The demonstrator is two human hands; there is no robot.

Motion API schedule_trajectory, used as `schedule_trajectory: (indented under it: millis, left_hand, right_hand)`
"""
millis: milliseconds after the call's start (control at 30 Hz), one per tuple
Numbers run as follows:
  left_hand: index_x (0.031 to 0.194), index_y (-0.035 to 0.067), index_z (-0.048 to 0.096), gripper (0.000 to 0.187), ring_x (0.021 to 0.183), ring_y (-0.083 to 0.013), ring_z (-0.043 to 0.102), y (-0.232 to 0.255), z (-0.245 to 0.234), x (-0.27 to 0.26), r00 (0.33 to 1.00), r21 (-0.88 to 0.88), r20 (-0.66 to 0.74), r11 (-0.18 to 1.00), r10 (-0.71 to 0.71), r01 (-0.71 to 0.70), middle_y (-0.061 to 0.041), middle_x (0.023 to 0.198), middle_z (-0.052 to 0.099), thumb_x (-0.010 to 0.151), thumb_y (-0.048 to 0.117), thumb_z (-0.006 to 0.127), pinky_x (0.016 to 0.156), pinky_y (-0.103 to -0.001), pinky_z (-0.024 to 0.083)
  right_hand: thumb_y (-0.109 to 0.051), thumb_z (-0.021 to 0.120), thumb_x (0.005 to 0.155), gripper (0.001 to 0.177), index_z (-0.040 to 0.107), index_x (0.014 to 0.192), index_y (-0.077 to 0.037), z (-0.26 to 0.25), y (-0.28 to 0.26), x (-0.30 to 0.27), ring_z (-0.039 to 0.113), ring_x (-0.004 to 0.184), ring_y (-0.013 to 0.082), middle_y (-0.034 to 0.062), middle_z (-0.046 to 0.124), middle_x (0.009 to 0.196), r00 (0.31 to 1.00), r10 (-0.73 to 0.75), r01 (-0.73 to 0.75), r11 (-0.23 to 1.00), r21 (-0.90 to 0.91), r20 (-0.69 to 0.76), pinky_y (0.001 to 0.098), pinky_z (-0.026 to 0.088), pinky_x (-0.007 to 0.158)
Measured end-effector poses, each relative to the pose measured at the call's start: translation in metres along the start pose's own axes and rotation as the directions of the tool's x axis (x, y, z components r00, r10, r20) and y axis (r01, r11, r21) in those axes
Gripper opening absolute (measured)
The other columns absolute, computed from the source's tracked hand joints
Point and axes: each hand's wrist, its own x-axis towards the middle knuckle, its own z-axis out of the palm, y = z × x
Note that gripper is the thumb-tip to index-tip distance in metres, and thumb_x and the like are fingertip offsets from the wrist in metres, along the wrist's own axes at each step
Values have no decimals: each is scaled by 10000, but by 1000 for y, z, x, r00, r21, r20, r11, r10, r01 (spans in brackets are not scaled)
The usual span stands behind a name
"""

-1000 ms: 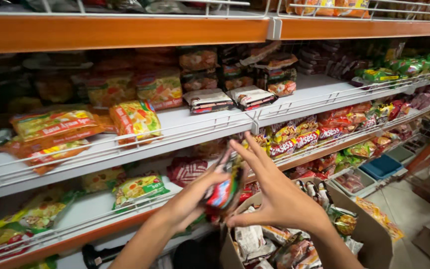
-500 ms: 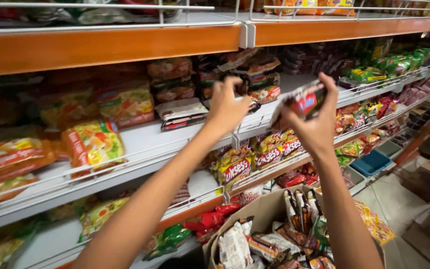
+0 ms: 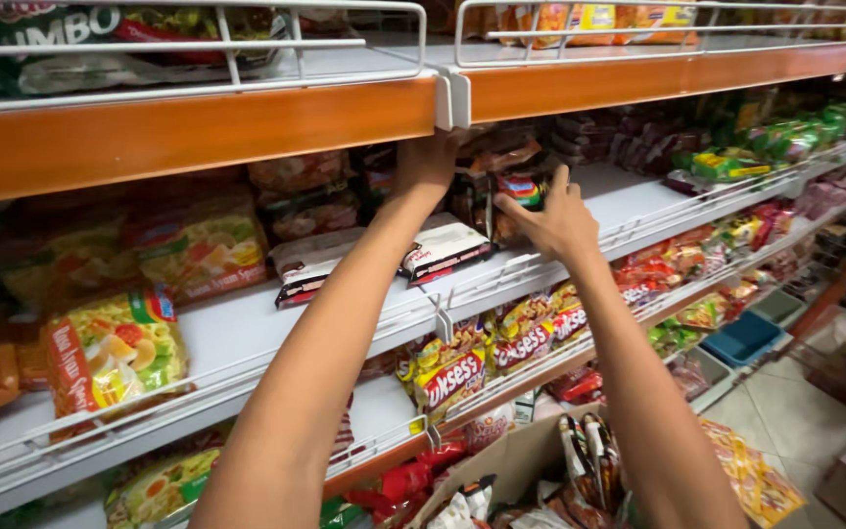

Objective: The person sits on the floor in a store aisle and restocks snack packets from a cardboard box onto the shelves. They pick up packets, wipe them with a cloth, and place them on the shelves.

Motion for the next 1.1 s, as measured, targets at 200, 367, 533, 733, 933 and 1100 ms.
schedule_trajectory:
  millis: [200,367,533,733,933,1100]
  left_hand:
    - [1139,71,689,365,1067,-470,636,17,-7,13,966,-319,239,932,-94,170,-279,1196,651,1013,357,502,927,-571,504]
    - [1223,100,641,431,1064,-459,640,23,-49,26,924,-338,382,930,-6,146,-265,1218,654,974,438,547,913,-555,512]
    - [1358,79,531,792,1100,-428,632,49,-139,-29,902,-215,433,970,-9,113,-263,1250,638,813,627,701,931,-510,505]
    - [1472,-10,339,1150,1176,-372,547,29,-189,-62,441,-213,884,973,154,87,-284,1322,549,635,594,846,975,-467,453]
    - [1156,61,740,554,957,-304,732,-2,-201,-31,423,-187,905,941,52,283,-200,1062,763,667,321,736,836,-422,573]
    - [1104,69,689,404,966,-286,715,-33,-176,-28,728,-400,684,807,-52,434,-161,1027,746,785,304,771,828,-403,544]
  right_hand:
    - [-901,663,652,1354,274,1525,57,-8,-11,-1,630,1192,448,340,621,1277,987,21,4,988,-153,157,514,499,996]
    - [-915,639,638,1375,255,1546,43,-6,-13,1,625,1224,440,338,619,1311,979,59,-24,984,-175,197,507,491,1023]
    - [-927,621,643,1361,256,1544,25,-2,-6,2,630,1230,443,327,628,1318,983,24,6,987,-163,181,511,495,1033]
    - [-931,592,662,1358,151,1624,-80,-3,-10,3,612,1262,432,315,583,1386,973,79,-29,973,-230,216,544,486,1034]
    - [-937,601,670,1324,138,1633,-155,-1,-7,0,561,1309,429,295,535,1448,986,20,10,984,-179,164,546,441,1067]
    - [-927,598,665,1323,140,1641,-159,0,-9,1,577,1296,424,297,546,1433,980,63,-25,980,-198,188,540,452,1064]
